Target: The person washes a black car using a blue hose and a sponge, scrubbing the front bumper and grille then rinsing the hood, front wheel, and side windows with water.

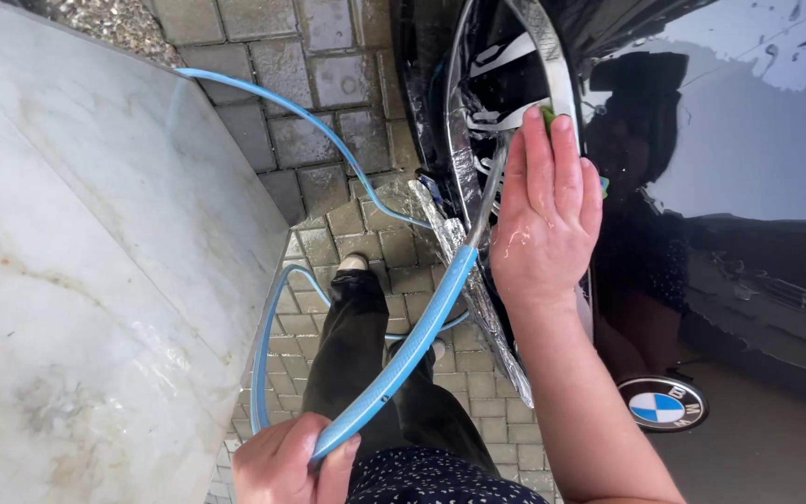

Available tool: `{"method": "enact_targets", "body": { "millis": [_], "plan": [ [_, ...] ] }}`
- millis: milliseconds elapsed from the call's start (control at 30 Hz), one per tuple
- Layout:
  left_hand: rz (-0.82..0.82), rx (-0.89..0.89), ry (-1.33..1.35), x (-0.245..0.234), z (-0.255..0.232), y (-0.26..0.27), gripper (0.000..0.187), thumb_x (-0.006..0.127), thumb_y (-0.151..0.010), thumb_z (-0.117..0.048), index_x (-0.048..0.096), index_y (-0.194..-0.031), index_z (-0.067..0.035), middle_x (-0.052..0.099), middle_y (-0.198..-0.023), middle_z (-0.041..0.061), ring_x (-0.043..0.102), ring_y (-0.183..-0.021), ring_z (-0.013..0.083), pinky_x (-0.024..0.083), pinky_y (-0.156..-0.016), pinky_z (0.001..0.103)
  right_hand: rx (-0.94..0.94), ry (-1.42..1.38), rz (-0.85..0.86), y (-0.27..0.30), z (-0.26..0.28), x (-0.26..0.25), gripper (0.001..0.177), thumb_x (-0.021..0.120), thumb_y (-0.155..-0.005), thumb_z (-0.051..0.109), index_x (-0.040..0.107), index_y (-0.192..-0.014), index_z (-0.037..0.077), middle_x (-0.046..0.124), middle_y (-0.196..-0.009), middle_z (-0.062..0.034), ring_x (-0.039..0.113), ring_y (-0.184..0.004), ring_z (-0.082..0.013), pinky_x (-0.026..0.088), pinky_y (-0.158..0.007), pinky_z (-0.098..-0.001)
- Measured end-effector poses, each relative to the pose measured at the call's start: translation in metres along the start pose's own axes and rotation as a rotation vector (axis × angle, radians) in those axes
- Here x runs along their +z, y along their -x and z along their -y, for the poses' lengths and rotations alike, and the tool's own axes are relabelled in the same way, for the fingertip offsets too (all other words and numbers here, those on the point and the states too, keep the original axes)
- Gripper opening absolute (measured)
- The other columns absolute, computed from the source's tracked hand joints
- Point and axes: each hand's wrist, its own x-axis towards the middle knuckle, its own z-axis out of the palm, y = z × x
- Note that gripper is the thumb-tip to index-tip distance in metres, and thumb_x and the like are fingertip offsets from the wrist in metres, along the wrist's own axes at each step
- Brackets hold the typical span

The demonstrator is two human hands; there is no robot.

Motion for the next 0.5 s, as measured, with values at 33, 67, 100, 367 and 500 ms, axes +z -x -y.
{"method": "enact_targets", "body": {
  "millis": [33,67,100,367,500],
  "plan": [
    [-0.004,-0.005,-0.005,0.001,0.005,0.003,0.037,0.062,-0.088,-0.039,0.058,-0.061,-0.014,0.041,-0.046,-0.001,0.035,-0.038,0.0153,0.029,-0.038,0.032,-0.003,-0.007,-0.002,0.002,0.0,0.002,0.035,0.051,-0.113,0.003,0.072,-0.139,0.011,0.053,-0.155,0.0009,0.043,-0.146,-0.0207,0.044,-0.115,-0.0361],
    [0.009,0.004,-0.017,0.001,0.011,0.005,0.037,0.063,-0.088,-0.04,0.058,-0.063,-0.015,0.04,-0.047,-0.001,0.035,-0.038,0.0159,0.031,-0.038,0.032,-0.009,-0.042,-0.025,0.003,0.001,0.004,0.034,0.052,-0.111,0.005,0.076,-0.133,0.01,0.059,-0.151,0.0018,0.047,-0.143,-0.0189,0.043,-0.114,-0.0361],
    [0.023,0.011,-0.029,0.002,0.016,0.008,0.036,0.064,-0.089,-0.041,0.057,-0.064,-0.015,0.04,-0.047,-0.001,0.035,-0.039,0.0165,0.032,-0.038,0.033,-0.016,-0.078,-0.047,0.005,0.001,0.007,0.034,0.052,-0.109,0.007,0.08,-0.128,0.01,0.064,-0.147,0.0026,0.052,-0.14,-0.0171,0.042,-0.114,-0.0361],
    [0.052,-0.01,-0.084,0.008,0.026,0.017,0.035,0.062,-0.089,-0.043,0.06,-0.068,-0.016,0.044,-0.048,-0.002,0.039,-0.039,0.0164,0.035,-0.037,0.033,0.027,-0.42,-0.036,0.025,0.044,0.066,0.028,0.085,-0.094,0.007,0.077,-0.121,0.009,0.07,-0.135,-0.0056,0.065,-0.126,-0.0286,0.05,-0.104,-0.0496],
    [0.1,-0.028,-0.151,0.016,0.039,0.02,0.033,0.063,-0.091,-0.044,0.059,-0.071,-0.018,0.04,-0.049,-0.001,0.035,-0.041,0.0175,0.034,-0.038,0.034,-0.014,-0.596,-0.044,0.017,0.066,0.111,0.031,0.053,-0.095,-0.004,0.074,-0.118,-0.005,0.066,-0.134,-0.0142,0.059,-0.126,-0.0373,0.05,-0.103,-0.053]
  ]
}}
